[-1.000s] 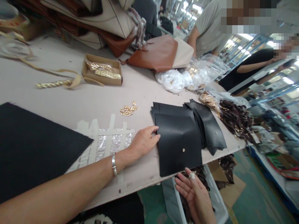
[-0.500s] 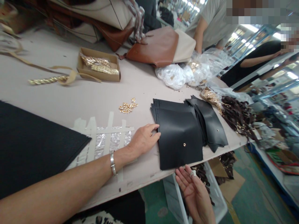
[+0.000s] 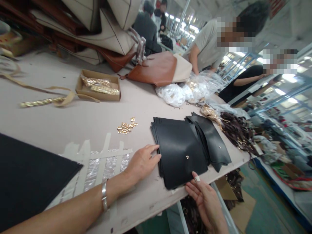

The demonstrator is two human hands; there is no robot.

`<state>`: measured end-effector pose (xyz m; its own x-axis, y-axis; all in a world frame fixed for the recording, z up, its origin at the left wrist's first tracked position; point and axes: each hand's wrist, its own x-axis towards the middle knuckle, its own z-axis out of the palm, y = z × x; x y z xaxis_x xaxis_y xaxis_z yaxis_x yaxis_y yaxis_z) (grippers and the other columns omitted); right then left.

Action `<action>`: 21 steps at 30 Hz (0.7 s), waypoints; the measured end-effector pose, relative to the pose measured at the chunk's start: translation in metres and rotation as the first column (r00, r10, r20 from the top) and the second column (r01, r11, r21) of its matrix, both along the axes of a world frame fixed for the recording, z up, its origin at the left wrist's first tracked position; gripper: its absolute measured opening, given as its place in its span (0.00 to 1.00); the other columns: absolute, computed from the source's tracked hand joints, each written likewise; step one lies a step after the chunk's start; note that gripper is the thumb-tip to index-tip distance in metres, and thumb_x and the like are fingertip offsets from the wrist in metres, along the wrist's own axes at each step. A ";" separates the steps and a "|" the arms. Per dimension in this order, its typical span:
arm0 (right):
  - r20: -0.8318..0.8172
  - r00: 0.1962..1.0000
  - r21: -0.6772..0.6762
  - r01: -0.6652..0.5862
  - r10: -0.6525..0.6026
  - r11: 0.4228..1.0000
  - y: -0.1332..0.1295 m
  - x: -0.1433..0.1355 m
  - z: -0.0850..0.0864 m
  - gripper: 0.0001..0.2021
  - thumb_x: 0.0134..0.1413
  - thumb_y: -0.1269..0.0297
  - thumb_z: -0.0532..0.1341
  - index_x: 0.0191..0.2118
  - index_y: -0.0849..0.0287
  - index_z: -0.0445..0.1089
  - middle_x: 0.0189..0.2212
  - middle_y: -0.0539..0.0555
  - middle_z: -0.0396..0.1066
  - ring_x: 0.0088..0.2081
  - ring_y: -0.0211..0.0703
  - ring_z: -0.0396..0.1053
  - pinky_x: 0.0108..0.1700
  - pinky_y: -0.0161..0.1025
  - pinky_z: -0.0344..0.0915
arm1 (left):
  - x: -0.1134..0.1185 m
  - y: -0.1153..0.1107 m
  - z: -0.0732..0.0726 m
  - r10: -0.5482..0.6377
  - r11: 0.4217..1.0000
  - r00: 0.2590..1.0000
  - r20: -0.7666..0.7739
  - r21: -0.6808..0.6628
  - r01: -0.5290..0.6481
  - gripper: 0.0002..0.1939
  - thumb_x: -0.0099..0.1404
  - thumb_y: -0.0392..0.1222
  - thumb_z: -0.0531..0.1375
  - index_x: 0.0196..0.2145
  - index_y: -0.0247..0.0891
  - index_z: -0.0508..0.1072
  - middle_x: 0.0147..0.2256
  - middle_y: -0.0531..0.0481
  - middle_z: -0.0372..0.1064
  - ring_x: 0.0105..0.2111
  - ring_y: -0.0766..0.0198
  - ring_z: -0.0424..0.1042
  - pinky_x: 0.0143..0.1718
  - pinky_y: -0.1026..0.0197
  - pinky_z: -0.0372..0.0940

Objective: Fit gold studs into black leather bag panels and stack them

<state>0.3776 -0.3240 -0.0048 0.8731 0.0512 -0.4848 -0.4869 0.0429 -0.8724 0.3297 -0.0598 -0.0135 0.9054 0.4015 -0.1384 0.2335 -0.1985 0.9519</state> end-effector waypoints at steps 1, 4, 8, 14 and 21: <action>-0.003 0.999 -0.075 -0.045 0.045 0.996 -0.003 0.006 -0.001 0.34 0.36 0.51 0.77 0.49 0.67 0.75 0.32 0.56 0.79 0.33 0.47 0.79 0.36 0.40 0.78 | 0.000 0.000 0.002 0.020 0.999 1.000 -0.018 -0.043 -0.021 0.26 0.61 0.43 0.59 0.56 0.31 0.72 0.54 0.39 0.73 0.52 0.51 0.72 0.57 0.53 0.63; 0.071 0.993 -0.332 -0.068 0.097 0.941 -0.020 0.024 -0.007 0.42 0.35 0.43 0.75 0.52 0.70 0.72 0.30 0.58 0.79 0.30 0.48 0.78 0.31 0.38 0.77 | -0.001 -0.001 0.007 0.087 0.983 0.994 -0.070 -0.155 -0.097 0.31 0.61 0.46 0.59 0.59 0.28 0.67 0.51 0.36 0.74 0.46 0.55 0.75 0.45 0.60 0.68; 0.226 0.972 -0.298 0.130 -0.063 0.946 -0.041 0.043 -0.020 0.54 0.28 0.43 0.77 0.61 0.71 0.64 0.39 0.59 0.78 0.37 0.51 0.78 0.37 0.39 0.78 | -0.002 -0.005 0.012 0.136 0.883 0.964 -0.230 -0.413 -0.223 0.40 0.58 0.55 0.59 0.62 0.27 0.61 0.21 0.54 0.69 0.16 0.65 0.60 0.17 0.64 0.51; 0.139 0.990 -0.247 0.058 -0.024 0.967 -0.049 0.049 -0.021 0.61 0.27 0.43 0.77 0.66 0.71 0.56 0.43 0.61 0.77 0.40 0.55 0.78 0.41 0.43 0.78 | 0.018 -0.005 0.017 0.108 0.831 0.980 -0.164 -0.527 -0.180 0.16 0.52 0.51 0.61 0.32 0.36 0.71 0.16 0.62 0.51 0.15 0.72 0.46 0.17 0.65 0.42; 0.163 0.987 -0.320 0.037 0.017 0.947 -0.046 0.052 -0.019 0.57 0.26 0.43 0.76 0.64 0.65 0.60 0.50 0.64 0.74 0.51 0.61 0.73 0.42 0.44 0.77 | 0.060 -0.003 0.007 0.039 0.858 0.978 -0.204 -0.495 -0.138 0.13 0.50 0.47 0.67 0.21 0.38 0.69 0.17 0.55 0.61 0.17 0.67 0.57 0.19 0.64 0.48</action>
